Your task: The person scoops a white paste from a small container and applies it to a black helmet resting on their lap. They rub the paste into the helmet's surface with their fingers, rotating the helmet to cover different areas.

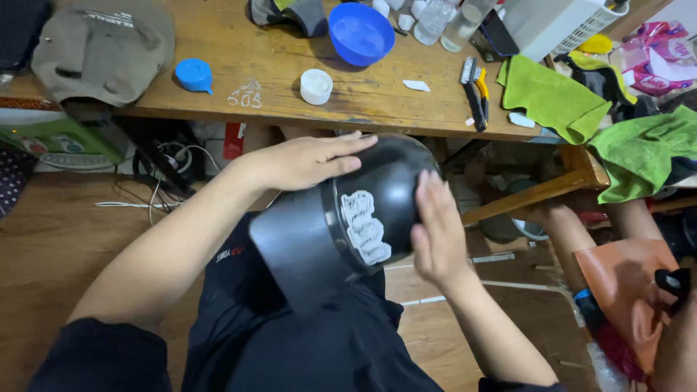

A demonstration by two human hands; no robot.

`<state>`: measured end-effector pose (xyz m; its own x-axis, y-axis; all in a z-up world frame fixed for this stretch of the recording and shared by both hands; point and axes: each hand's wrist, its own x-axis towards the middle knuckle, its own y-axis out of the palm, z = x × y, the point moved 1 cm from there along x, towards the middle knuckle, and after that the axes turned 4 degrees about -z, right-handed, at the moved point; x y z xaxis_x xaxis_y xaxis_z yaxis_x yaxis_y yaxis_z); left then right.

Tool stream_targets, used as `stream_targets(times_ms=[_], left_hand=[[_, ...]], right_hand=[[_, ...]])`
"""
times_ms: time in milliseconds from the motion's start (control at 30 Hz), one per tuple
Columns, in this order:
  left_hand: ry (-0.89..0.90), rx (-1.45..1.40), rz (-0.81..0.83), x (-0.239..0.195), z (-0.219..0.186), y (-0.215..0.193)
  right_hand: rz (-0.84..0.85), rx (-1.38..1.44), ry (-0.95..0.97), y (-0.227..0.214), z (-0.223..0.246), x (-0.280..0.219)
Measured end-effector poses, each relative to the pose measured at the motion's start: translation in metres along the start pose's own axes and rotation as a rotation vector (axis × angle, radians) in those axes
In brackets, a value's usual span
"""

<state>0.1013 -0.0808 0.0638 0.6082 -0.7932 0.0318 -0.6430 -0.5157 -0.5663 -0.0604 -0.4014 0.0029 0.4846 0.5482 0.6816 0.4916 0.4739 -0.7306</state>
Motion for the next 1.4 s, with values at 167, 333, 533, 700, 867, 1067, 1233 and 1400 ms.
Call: stream_targets(times_ms=[167,333,533,700,867,1067,1233,1400], left_hand=[[-0.132,-0.005,-0.046,-0.003,0.011,-0.003],[-0.112,-0.017,-0.056,-0.012,0.005,0.006],[-0.043,-0.032,-0.128,-0.014,-0.008,0.015],[-0.023,-0.092,-0.153,-0.018,0.003,0.013],[-0.003,-0.139,-0.206,-0.036,0.018,0.012],[0.127,-0.315,-0.249,-0.062,0.053,0.016],[0.247,-0.294,-0.297,-0.064,0.077,0.025],[0.317,-0.274,-0.334,-0.064,0.075,0.024]], right_hand=[[0.117,0.033,-0.080,-0.007,0.026,0.063],[0.106,0.122,-0.042,-0.007,0.011,0.091],[0.215,0.109,-0.108,-0.016,-0.004,0.093],[0.184,0.045,-0.149,-0.008,0.028,0.075],[0.205,0.202,0.102,-0.022,-0.032,0.063],[-0.014,0.274,0.343,-0.023,-0.059,0.093],[-0.022,0.309,0.341,0.030,-0.126,0.137],[0.120,0.367,0.136,0.103,-0.149,0.185]])
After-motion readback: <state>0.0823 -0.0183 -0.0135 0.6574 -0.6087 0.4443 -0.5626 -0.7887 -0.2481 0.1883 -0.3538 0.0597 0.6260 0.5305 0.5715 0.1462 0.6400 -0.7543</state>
